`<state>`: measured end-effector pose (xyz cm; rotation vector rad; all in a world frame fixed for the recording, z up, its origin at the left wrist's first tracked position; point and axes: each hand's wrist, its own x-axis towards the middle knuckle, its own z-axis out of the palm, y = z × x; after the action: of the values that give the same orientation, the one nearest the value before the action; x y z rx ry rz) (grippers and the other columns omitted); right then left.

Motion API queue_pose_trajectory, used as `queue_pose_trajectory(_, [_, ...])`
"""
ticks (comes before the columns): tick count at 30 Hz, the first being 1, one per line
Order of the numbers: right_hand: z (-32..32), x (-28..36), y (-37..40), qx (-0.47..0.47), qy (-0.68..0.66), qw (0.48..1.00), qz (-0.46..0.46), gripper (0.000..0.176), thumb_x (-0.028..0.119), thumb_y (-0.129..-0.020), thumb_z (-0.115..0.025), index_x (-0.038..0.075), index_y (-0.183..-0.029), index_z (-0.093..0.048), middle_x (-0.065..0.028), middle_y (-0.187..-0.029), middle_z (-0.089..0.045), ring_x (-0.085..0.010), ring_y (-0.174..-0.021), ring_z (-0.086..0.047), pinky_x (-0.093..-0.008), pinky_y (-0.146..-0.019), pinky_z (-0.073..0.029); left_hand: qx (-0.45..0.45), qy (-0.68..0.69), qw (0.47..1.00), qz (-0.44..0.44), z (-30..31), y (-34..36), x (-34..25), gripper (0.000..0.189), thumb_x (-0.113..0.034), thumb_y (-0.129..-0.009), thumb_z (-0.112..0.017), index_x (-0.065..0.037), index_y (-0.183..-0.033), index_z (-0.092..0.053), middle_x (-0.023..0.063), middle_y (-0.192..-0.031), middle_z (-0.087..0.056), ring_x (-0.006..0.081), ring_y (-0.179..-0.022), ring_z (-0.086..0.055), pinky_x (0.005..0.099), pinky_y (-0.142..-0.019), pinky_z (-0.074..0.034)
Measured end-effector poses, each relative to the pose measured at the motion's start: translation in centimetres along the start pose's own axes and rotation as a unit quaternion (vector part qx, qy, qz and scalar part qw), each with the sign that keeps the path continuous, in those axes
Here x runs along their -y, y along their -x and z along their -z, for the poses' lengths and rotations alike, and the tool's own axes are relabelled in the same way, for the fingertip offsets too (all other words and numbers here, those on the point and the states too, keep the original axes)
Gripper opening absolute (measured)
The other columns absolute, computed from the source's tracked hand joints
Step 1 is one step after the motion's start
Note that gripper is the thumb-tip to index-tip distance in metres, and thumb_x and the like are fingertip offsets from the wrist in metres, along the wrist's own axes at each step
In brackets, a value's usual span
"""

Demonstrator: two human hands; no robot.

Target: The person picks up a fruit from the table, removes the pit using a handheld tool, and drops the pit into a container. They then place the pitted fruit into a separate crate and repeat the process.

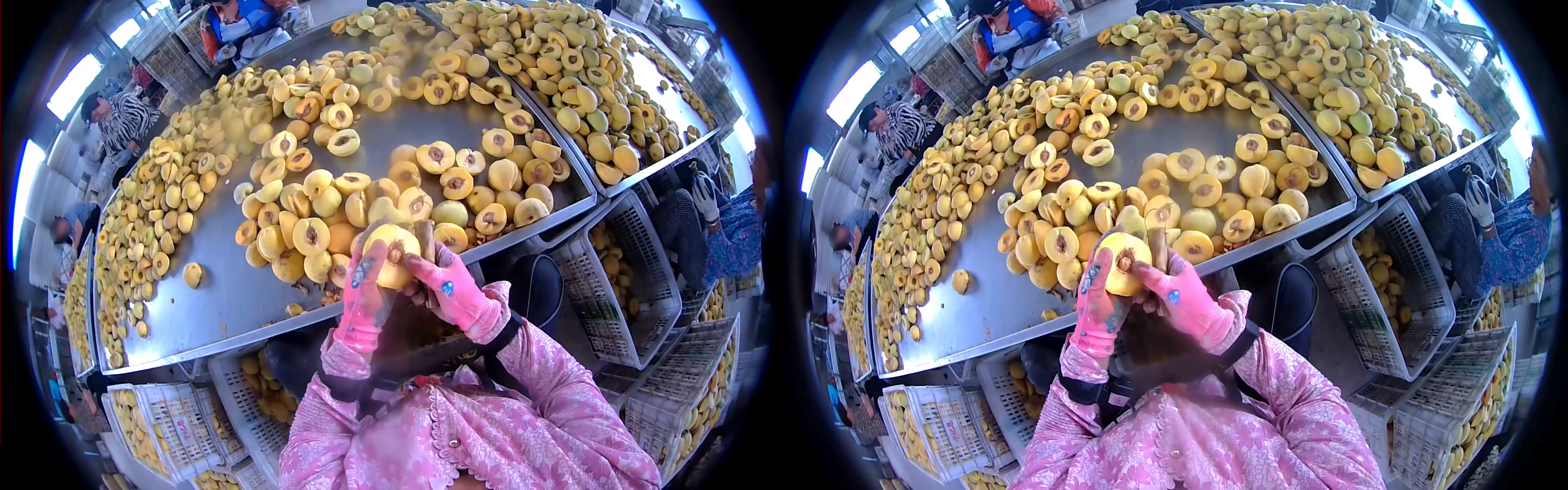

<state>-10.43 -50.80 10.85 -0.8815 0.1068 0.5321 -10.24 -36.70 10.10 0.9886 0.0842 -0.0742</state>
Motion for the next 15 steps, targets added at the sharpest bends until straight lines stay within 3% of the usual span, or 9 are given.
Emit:
queue_pose_trajectory(3, [-0.4, -0.1, 2.3, -0.008, 0.136, 0.991, -0.016, 0.036, 0.023, -0.089, -0.059, 0.003, -0.116, -0.045, -0.0002, -0.08, -0.056, -0.0067, -0.056, -0.052, -0.0199, -0.048, -0.041, -0.034, 0.179, 0.976, 0.121, 0.9, 2.1, -0.7, 0.048, -0.036, -0.091, -0.052, -0.004, -0.127, -0.044, 0.013, -0.118, -0.052, 0.0263, -0.109, -0.053, 0.0418, -0.094, -0.044])
queue_pose_trajectory(4, [-0.2, 0.0, 3.0, -0.003, 0.187, 0.982, -0.014, 0.037, 0.023, -0.09, -0.057, 0.003, -0.118, -0.044, -0.0005, -0.08, -0.056, -0.0065, -0.055, -0.052, -0.0197, -0.047, -0.04, -0.056, 0.201, 0.972, 0.104, 0.8, 2.6, -0.7, 0.048, -0.037, -0.09, -0.053, -0.005, -0.125, -0.045, 0.0133, -0.119, -0.052, 0.0276, -0.109, -0.052, 0.0453, -0.094, -0.044])
queue_pose_trajectory(5, [-0.3, 0.2, 4.1, -0.008, 0.25, 0.967, 0.045, 0.038, 0.023, -0.092, -0.054, 0.001, -0.12, -0.042, -0.002, -0.081, -0.057, -0.0064, -0.053, -0.05, -0.0198, -0.046, -0.039, -0.056, 0.201, 0.971, 0.113, 0.7, 3.4, -1.1, 0.048, -0.037, -0.09, -0.053, -0.005, -0.125, -0.045, 0.0131, -0.119, -0.052, 0.0274, -0.109, -0.052, 0.0469, -0.093, -0.044])
queue_pose_trajectory(7, [0.9, 0.2, 5.5, 0.03, 0.21, 0.976, 0.057, 0.033, 0.022, -0.093, -0.052, 0.001, -0.117, -0.042, -0.0027, -0.081, -0.057, -0.0063, -0.052, -0.049, -0.0198, -0.047, -0.038, -0.055, 0.199, 0.969, 0.133, 0.5, 4.9, -2.5, 0.049, -0.037, -0.089, -0.054, -0.006, -0.125, -0.045, 0.0127, -0.119, -0.052, 0.0271, -0.11, -0.051, 0.0501, -0.092, -0.045])
queue_pose_trajectory(11, [0.6, -0.3, 7.4, 0.009, 0.363, 0.931, -0.02, 0.032, 0.016, -0.087, -0.06, 0.003, -0.112, -0.044, -0.0011, -0.072, -0.053, -0.0065, -0.06, -0.051, -0.024, -0.051, -0.042, -0.066, 0.088, 0.988, 0.105, 2.4, 6.2, -0.7, 0.049, -0.035, -0.089, -0.056, -0.005, -0.126, -0.045, 0.0112, -0.114, -0.054, 0.0247, -0.101, -0.057, 0.0487, -0.087, -0.049])
queue_pose_trajectory(12, [0.8, -0.6, 7.6, 0.007, 0.409, 0.913, -0.014, 0.034, 0.013, -0.083, -0.063, 0.002, -0.11, -0.044, -0.0096, -0.07, -0.057, -0.0189, -0.06, -0.059, -0.0314, -0.053, -0.045, -0.067, 0.058, 0.992, 0.084, 2.4, 6.4, -0.3, 0.047, -0.034, -0.091, -0.054, -0.003, -0.125, -0.047, 0.011, -0.113, -0.055, 0.0228, -0.099, -0.058, 0.0419, -0.086, -0.05])
queue_pose_trajectory(15, [0.7, -1.8, 7.9, 0.006, 0.487, 0.872, 0.058, 0.033, 0.012, -0.081, -0.063, 0.003, -0.106, -0.044, -0.018, -0.072, -0.058, -0.0358, -0.064, -0.06, -0.0384, -0.055, -0.046, -0.091, 0.061, 0.992, 0.063, 1.4, 7.3, -0.4, 0.037, -0.024, -0.092, -0.055, 0.0, -0.12, -0.05, 0.0119, -0.112, -0.057, 0.0204, -0.1, -0.058, 0.0326, -0.085, -0.05])
